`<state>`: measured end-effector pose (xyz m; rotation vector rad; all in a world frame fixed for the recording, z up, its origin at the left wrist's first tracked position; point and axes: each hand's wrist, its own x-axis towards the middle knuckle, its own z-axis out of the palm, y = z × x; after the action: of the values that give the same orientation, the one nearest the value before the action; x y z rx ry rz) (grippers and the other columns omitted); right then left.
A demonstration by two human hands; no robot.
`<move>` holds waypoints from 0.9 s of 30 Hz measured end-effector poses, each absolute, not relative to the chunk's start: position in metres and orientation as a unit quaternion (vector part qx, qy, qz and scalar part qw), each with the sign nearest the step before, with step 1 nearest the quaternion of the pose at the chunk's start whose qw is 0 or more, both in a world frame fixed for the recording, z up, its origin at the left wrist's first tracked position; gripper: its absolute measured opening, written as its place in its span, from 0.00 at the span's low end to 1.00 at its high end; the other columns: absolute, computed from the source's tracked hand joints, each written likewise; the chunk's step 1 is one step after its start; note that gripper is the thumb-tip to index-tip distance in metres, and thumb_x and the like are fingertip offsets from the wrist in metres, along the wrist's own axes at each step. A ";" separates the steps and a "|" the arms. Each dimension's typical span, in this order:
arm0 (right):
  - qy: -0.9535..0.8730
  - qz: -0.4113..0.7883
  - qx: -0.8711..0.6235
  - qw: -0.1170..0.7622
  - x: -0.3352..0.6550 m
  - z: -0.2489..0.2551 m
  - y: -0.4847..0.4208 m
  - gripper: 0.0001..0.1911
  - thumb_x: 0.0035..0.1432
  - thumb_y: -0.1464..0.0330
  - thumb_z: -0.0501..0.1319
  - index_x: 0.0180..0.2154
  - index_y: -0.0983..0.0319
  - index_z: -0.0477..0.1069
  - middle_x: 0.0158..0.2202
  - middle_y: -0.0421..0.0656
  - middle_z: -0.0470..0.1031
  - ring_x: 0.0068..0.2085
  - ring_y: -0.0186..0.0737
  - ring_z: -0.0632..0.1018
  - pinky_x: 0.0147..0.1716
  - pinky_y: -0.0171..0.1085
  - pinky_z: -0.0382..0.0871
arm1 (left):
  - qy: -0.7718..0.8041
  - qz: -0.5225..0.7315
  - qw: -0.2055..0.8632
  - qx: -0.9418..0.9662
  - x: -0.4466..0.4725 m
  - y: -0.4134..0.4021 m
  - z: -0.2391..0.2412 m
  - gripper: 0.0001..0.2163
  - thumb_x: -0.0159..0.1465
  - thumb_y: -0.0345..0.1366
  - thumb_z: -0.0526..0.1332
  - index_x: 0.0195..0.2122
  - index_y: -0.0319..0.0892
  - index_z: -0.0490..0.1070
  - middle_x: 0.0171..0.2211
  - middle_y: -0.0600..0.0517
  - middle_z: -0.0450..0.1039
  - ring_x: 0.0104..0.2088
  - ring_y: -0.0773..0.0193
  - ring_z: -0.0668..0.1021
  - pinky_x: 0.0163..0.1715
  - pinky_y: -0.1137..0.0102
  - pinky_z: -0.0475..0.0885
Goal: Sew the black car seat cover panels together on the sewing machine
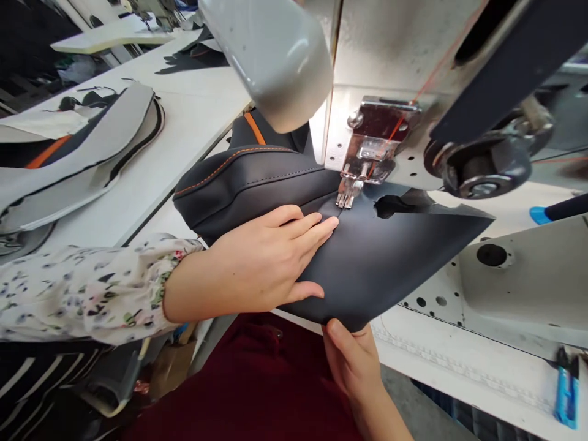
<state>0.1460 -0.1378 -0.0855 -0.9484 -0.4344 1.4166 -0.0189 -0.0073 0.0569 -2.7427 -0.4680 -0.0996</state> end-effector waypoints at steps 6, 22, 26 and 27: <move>-0.188 0.596 -0.401 0.670 0.158 -0.078 -0.124 0.29 0.54 0.64 0.74 0.58 0.46 0.76 0.53 0.40 0.81 0.65 0.52 0.74 0.72 0.59 0.55 | -0.154 -0.039 0.197 -0.967 -0.018 -0.004 0.059 0.33 0.75 0.57 0.47 0.48 0.33 0.83 0.65 0.35 0.71 0.50 0.46 0.79 0.55 0.56 0.66; -0.167 0.567 -0.419 0.689 0.202 -0.073 -0.082 0.21 0.56 0.63 0.71 0.53 0.50 0.79 0.62 0.41 0.75 0.70 0.53 0.66 0.70 0.57 0.61 | -0.118 -0.027 0.215 -0.969 -0.023 -0.007 0.062 0.17 0.72 0.30 0.52 0.50 0.36 0.81 0.59 0.42 0.76 0.59 0.51 0.77 0.73 0.48 0.58; -0.178 0.571 -0.421 0.682 0.207 -0.068 -0.073 0.18 0.59 0.64 0.68 0.52 0.50 0.80 0.63 0.40 0.74 0.69 0.51 0.67 0.70 0.55 0.62 | -0.106 -0.037 0.220 -0.969 -0.019 -0.002 0.063 0.17 0.71 0.26 0.51 0.42 0.39 0.83 0.47 0.45 0.81 0.56 0.53 0.78 0.75 0.49 0.57; -0.182 0.573 -0.423 0.679 0.209 -0.067 -0.071 0.18 0.59 0.64 0.67 0.52 0.49 0.80 0.63 0.39 0.74 0.69 0.51 0.67 0.70 0.55 0.62 | -0.105 -0.037 0.219 -0.970 -0.018 -0.001 0.064 0.17 0.71 0.25 0.51 0.42 0.39 0.83 0.45 0.46 0.81 0.55 0.54 0.79 0.75 0.49 0.57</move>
<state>0.2086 -0.0712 -0.0669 -0.9492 -0.4099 1.2861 -0.0179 -0.0007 0.0640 -2.6835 -0.2894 -0.1018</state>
